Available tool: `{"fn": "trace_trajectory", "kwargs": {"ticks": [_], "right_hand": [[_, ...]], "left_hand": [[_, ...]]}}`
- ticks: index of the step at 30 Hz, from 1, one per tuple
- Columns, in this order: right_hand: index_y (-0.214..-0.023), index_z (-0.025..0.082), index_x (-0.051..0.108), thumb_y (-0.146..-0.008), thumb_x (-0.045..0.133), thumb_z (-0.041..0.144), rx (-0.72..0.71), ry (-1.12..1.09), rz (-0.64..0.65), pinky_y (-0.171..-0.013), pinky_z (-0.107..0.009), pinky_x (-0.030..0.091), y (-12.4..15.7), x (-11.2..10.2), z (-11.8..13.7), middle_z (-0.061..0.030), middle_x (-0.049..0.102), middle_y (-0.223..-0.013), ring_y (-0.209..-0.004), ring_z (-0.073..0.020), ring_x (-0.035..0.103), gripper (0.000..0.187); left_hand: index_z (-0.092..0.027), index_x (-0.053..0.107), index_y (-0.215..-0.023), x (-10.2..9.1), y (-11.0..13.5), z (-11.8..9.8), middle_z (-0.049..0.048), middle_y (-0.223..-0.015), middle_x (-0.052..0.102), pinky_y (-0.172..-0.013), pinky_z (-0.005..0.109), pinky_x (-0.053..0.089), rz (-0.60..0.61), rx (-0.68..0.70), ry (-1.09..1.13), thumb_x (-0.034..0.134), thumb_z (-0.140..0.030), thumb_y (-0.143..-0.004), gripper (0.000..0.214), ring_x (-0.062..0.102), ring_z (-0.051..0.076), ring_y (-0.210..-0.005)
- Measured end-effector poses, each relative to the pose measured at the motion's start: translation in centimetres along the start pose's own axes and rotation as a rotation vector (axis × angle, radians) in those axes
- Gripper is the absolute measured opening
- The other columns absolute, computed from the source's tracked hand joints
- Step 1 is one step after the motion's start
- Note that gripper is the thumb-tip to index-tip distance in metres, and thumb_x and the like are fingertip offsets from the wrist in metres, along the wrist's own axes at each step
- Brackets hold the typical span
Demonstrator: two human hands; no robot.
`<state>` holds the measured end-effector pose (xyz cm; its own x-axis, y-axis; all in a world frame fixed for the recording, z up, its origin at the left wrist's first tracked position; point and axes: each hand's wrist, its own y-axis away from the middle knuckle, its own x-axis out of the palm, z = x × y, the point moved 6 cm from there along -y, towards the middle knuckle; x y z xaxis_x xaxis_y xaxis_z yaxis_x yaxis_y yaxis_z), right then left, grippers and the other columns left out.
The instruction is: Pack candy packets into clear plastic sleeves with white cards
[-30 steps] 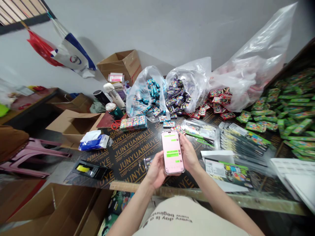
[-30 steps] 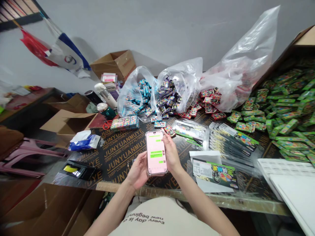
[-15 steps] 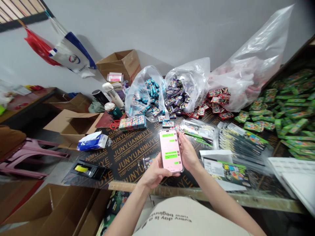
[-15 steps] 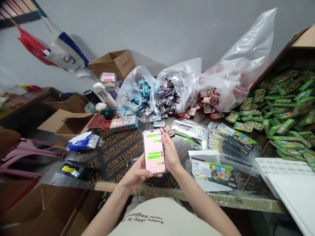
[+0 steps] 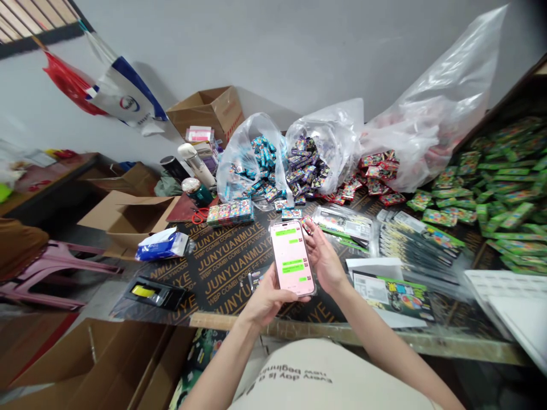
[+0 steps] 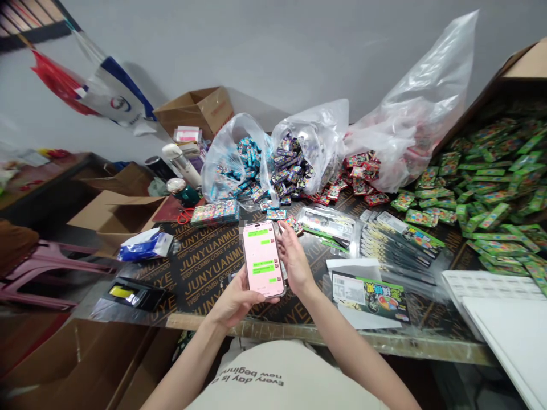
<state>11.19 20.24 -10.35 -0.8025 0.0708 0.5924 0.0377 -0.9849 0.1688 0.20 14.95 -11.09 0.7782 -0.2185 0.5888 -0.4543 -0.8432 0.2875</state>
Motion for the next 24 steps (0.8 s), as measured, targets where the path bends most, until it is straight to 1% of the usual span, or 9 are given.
{"fn": "trace_trajectory", "kwargs": {"ticks": [4,7,10,12,13,15,17,18,24], "right_hand": [[-0.120,0.029,0.049,-0.076,0.054,0.050,-0.037,0.114,-0.098,-0.068,-0.023,0.046,-0.6,-2.8,-1.5,-0.0018,0.065,-0.098,-0.079,-0.0130,0.061,0.048],[-0.112,0.026,0.055,-0.076,0.055,0.048,-0.067,0.219,-0.128,-0.063,-0.023,0.046,0.0,-4.3,-3.8,-0.0004,0.066,-0.085,-0.069,-0.0128,0.059,0.042],[-0.091,0.021,0.065,-0.076,0.054,0.047,-0.067,0.342,-0.034,-0.051,-0.022,0.043,1.5,-4.2,-7.4,0.0006,0.064,-0.066,-0.055,-0.0123,0.054,0.032],[-0.076,0.018,0.067,-0.076,0.053,0.049,-0.020,0.409,0.074,-0.043,-0.022,0.039,2.7,-3.7,-10.2,0.0007,0.059,-0.054,-0.043,-0.0108,0.049,0.033],[-0.072,0.018,0.066,-0.077,0.052,0.049,0.005,0.445,0.140,-0.040,-0.021,0.037,3.2,-3.3,-11.6,0.0008,0.058,-0.051,-0.040,-0.0099,0.046,0.035],[-0.072,0.018,0.066,-0.080,0.048,0.048,0.021,0.527,0.277,-0.040,-0.020,0.037,4.0,-2.6,-13.8,0.0005,0.058,-0.052,-0.040,-0.0093,0.045,0.036],[-0.073,0.018,0.065,-0.082,0.047,0.045,-0.007,0.613,0.392,-0.042,-0.020,0.039,4.2,-2.2,-15.1,0.0002,0.058,-0.055,-0.044,-0.0094,0.048,0.034],[-0.072,0.017,0.065,-0.082,0.047,0.044,-0.020,0.643,0.423,-0.043,-0.020,0.039,4.1,-2.2,-15.5,0.0001,0.057,-0.056,-0.046,-0.0093,0.049,0.034],[-0.079,0.013,0.062,-0.082,0.047,0.044,0.058,0.620,0.374,-0.041,-0.020,0.040,2.9,-3.5,-17.1,0.0003,0.055,-0.056,-0.042,-0.0085,0.048,0.035]], "left_hand": [[-0.021,0.042,-0.119,-0.4,0.1,-0.7,0.0116,-0.117,0.057,-0.076,0.044,0.051,-0.022,0.043,-0.004,0.068,0.001,-0.057,0.071,0.057,0.030,-0.100],[-0.022,0.042,-0.118,-0.6,0.2,-1.3,0.0105,-0.118,0.057,-0.075,0.042,0.052,-0.051,0.062,0.001,0.068,0.002,-0.056,0.071,0.058,0.029,-0.099],[-0.021,0.043,-0.117,-0.8,0.2,-1.8,0.0100,-0.114,0.059,-0.074,0.040,0.053,-0.104,0.082,-0.005,0.068,0.002,-0.055,0.070,0.059,0.028,-0.096],[-0.020,0.045,-0.114,-1.0,0.2,-2.1,0.0091,-0.110,0.061,-0.075,0.035,0.053,-0.158,0.119,-0.012,0.068,0.003,-0.054,0.068,0.061,0.025,-0.093],[-0.019,0.045,-0.113,-1.2,0.2,-2.2,0.0087,-0.108,0.062,-0.074,0.032,0.053,-0.177,0.133,-0.016,0.068,0.003,-0.054,0.067,0.061,0.024,-0.092],[-0.019,0.046,-0.112,-1.3,0.1,-2.1,0.0086,-0.107,0.063,-0.073,0.031,0.053,-0.181,0.129,-0.024,0.069,0.002,-0.055,0.065,0.063,0.022,-0.088],[-0.020,0.045,-0.113,-1.5,0.0,-1.9,0.0087,-0.109,0.062,-0.071,0.034,0.054,-0.164,0.109,-0.028,0.069,0.000,-0.056,0.064,0.063,0.023,-0.086],[-0.020,0.045,-0.113,-1.6,-0.1,-1.9,0.0087,-0.111,0.061,-0.070,0.035,0.054,-0.159,0.104,-0.028,0.069,0.000,-0.057,0.065,0.063,0.023,-0.087],[-0.020,0.044,-0.115,-2.0,-0.2,-1.6,0.0088,-0.112,0.060,-0.075,0.030,0.052,-0.173,0.104,-0.032,0.070,0.000,-0.057,0.066,0.062,0.021,-0.090]]}}
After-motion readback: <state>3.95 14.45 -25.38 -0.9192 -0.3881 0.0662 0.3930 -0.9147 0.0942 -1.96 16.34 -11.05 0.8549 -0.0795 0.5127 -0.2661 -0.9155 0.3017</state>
